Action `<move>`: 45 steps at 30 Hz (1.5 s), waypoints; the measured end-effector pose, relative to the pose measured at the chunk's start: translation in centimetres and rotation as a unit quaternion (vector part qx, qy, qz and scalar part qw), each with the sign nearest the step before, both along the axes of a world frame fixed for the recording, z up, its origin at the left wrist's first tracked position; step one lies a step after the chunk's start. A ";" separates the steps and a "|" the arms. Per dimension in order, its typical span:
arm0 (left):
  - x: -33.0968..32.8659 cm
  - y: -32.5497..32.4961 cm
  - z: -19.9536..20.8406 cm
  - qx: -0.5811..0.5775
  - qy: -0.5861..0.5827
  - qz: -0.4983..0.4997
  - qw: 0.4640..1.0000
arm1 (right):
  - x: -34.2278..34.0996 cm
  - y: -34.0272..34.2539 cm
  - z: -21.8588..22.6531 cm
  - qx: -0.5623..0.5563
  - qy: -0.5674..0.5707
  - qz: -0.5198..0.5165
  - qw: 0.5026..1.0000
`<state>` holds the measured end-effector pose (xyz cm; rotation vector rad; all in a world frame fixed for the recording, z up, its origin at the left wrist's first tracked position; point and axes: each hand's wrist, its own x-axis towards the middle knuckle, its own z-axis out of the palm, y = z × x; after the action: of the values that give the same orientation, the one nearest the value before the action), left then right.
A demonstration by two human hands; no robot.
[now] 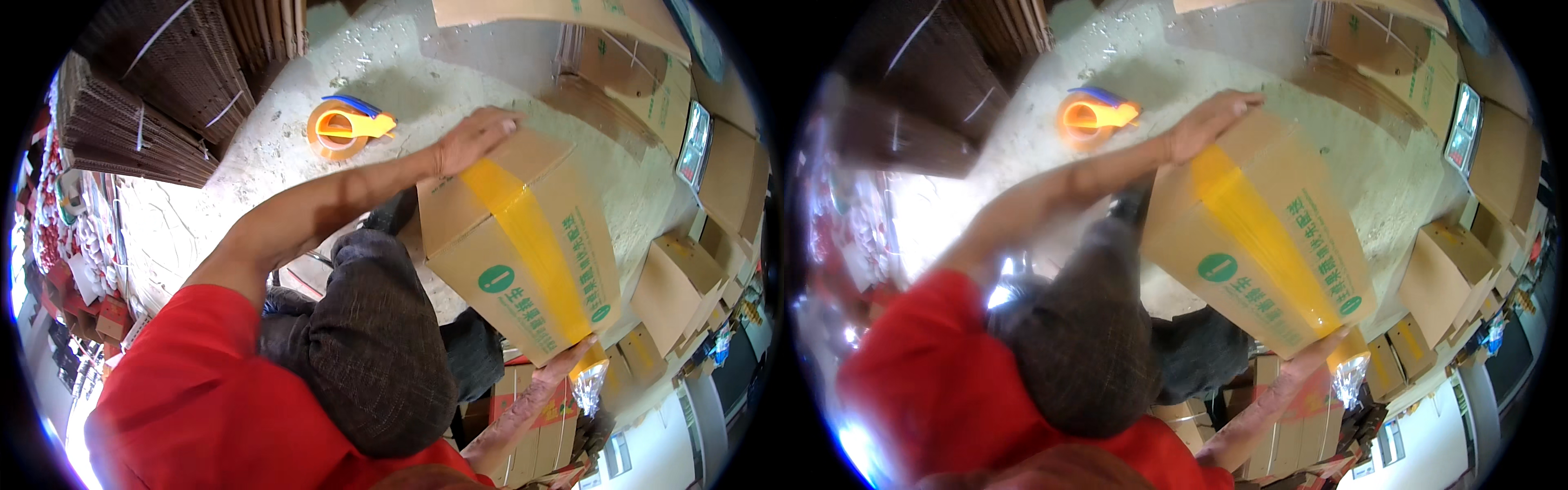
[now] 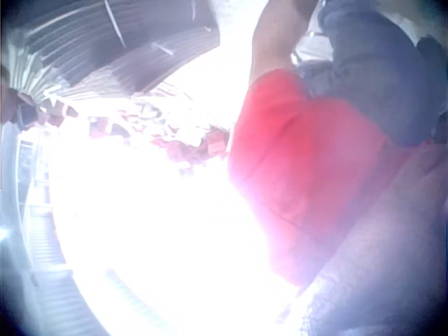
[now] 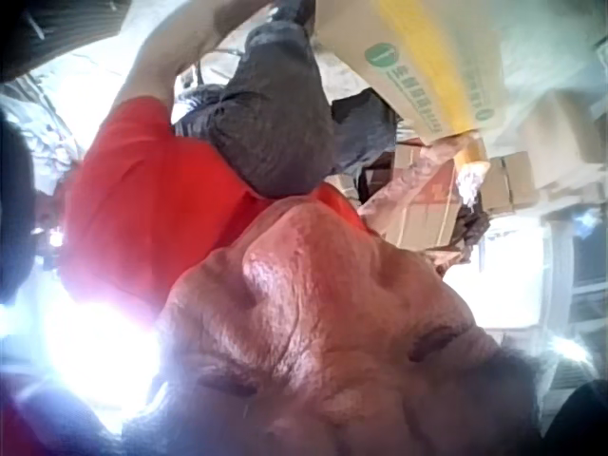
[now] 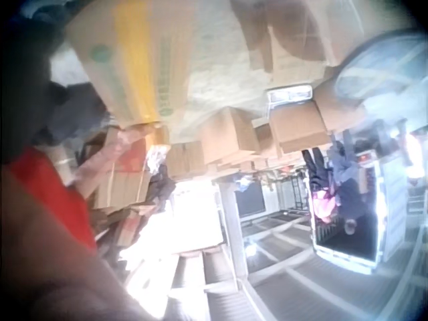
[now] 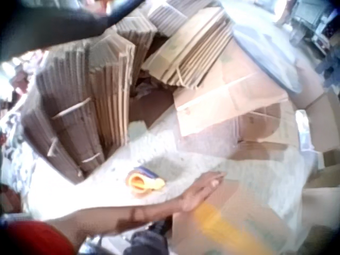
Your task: The person assembles flat cardboard sheets into boxes, folds the flaps, and seals them with yellow packing tape using a handheld dispenser. The person repeats this process for multiple boxes, stacking the finished ones nearby.
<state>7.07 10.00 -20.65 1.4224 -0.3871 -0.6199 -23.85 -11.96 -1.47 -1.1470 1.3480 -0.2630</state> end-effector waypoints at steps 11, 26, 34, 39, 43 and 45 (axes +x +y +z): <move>-0.2 -1.4 -8.0 0.090 0.012 0.071 0.993 | -3.5 -0.5 -1.6 0.152 -0.191 -0.072 0.967; -0.2 -1.8 -8.5 0.135 -0.065 0.127 0.981 | -6.2 4.0 -0.4 0.110 -0.043 -0.034 0.992; -2.6 -1.6 -5.6 0.356 0.081 0.166 0.916 | -7.3 2.6 -2.6 0.114 -0.019 0.004 0.993; -2.6 2.5 1.7 -0.015 0.521 -0.030 0.853 | -7.4 -0.7 -9.8 0.130 0.028 0.054 0.990; -2.4 4.2 11.6 -0.231 0.482 -0.112 0.838 | -8.0 -0.8 -16.3 0.118 0.078 0.071 0.987; -2.2 2.9 14.2 -0.233 0.416 -0.082 0.875 | -7.4 -2.0 -17.3 0.088 0.109 0.077 0.987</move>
<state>4.84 12.87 -6.44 0.5686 0.0442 -1.1224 -31.21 -14.00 -18.76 -1.1476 1.4317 0.0955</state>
